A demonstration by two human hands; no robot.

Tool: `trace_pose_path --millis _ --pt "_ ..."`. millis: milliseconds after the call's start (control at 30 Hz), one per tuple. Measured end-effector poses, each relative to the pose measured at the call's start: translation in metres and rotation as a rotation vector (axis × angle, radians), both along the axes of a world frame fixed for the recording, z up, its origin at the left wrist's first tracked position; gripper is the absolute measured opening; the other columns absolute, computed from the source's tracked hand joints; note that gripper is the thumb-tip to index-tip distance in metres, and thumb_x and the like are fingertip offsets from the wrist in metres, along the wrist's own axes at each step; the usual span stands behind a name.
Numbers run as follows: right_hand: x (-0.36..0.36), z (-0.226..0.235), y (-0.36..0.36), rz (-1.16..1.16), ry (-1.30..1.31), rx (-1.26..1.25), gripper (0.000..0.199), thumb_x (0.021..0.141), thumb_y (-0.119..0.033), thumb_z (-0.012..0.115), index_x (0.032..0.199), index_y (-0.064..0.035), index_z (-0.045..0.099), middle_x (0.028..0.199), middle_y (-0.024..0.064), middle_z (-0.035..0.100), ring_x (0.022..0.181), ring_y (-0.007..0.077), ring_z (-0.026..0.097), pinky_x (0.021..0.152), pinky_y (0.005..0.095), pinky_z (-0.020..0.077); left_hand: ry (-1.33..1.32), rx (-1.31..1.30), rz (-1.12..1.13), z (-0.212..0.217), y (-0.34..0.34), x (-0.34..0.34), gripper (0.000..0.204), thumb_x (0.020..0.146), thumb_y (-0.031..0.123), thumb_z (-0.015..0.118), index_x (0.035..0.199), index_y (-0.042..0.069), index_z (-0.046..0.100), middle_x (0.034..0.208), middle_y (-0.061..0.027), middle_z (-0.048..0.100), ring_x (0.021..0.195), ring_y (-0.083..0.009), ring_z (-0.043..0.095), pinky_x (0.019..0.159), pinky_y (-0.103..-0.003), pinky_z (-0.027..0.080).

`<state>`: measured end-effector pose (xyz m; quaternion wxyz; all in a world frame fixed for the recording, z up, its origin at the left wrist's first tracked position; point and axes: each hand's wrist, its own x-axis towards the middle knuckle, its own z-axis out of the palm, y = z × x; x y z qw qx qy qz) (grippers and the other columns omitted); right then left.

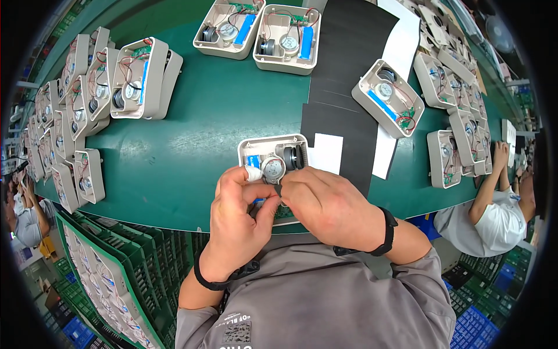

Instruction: Assembling electronic components into plastic housings on a factory production line.

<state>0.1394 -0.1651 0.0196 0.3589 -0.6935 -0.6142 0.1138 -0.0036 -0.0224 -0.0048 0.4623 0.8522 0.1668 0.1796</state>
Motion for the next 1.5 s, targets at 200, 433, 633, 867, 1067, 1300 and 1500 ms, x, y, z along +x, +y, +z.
trace_pose_path --millis 200,433,633,867,1067,1300,1500 --pt "0.003 0.000 -0.004 -0.002 0.027 0.046 0.021 0.082 0.003 0.074 0.101 0.0009 0.065 0.101 0.0122 0.067 0.088 0.0317 0.069 0.071 0.0402 0.0589 0.003 -0.004 -0.032 0.000 0.000 -0.002 0.060 0.080 -0.007 0.079 0.127 -0.003 0.042 0.091 -0.0099 0.075 0.106 -0.0354 0.067 0.092 -0.040 0.051" --pt "0.006 -0.004 -0.003 -0.004 0.156 0.013 0.023 0.081 0.000 0.078 0.101 -0.0020 0.066 0.103 0.0104 0.067 0.089 0.0303 0.069 0.071 0.0400 0.0587 -0.011 -0.028 -0.062 0.001 0.003 -0.002 0.060 0.080 -0.008 0.077 0.129 -0.004 0.041 0.092 -0.0099 0.074 0.103 -0.0320 0.068 0.089 -0.038 0.052" --pt "0.003 -0.008 -0.003 -0.012 0.107 0.022 0.024 0.081 0.000 0.077 0.101 -0.0024 0.065 0.102 0.0099 0.066 0.088 0.0296 0.069 0.071 0.0395 0.0582 0.029 -0.030 -0.104 0.005 0.006 -0.003 0.063 0.082 -0.009 0.075 0.134 -0.005 0.039 0.095 -0.0104 0.074 0.094 -0.0286 0.070 0.088 -0.037 0.054" --pt "-0.007 -0.009 -0.002 -0.072 -0.022 0.033 0.024 0.079 0.002 0.075 0.100 -0.0027 0.064 0.100 0.0094 0.063 0.084 0.0283 0.066 0.069 0.0395 0.0564 0.063 -0.014 -0.119 0.010 0.008 -0.001 0.060 0.082 -0.011 0.073 0.134 -0.005 0.042 0.095 -0.0104 0.073 0.095 -0.0268 0.070 0.085 -0.035 0.054" --pt "0.000 -0.011 -0.002 -0.028 0.043 0.044 0.022 0.080 0.003 0.074 0.099 -0.0029 0.063 0.098 0.0091 0.063 0.082 0.0286 0.066 0.068 0.0399 0.0555 0.041 0.085 -0.199 0.010 0.015 -0.002 0.060 0.081 -0.012 0.072 0.133 -0.003 0.044 0.093 -0.0093 0.073 0.089 -0.0210 0.071 0.078 -0.031 0.055" --pt "0.009 -0.005 -0.001 -0.023 0.229 -0.012 0.019 0.083 0.001 0.074 0.099 -0.0026 0.063 0.093 0.0092 0.063 0.079 0.0294 0.065 0.067 0.0400 0.0543 -0.012 0.168 -0.069 0.006 -0.004 0.000 0.058 0.079 -0.008 0.077 0.128 -0.003 0.046 0.094 -0.0103 0.074 0.102 -0.0344 0.069 0.090 -0.041 0.054" --pt "0.015 -0.006 0.001 -0.010 0.334 -0.018 0.017 0.086 0.000 0.073 0.100 -0.0039 0.064 0.091 0.0094 0.063 0.077 0.0306 0.065 0.064 0.0409 0.0526 -0.070 0.219 -0.057 0.004 -0.010 -0.003 0.062 0.077 -0.008 0.078 0.128 -0.003 0.043 0.094 -0.0107 0.073 0.110 -0.0425 0.067 0.098 -0.046 0.052"
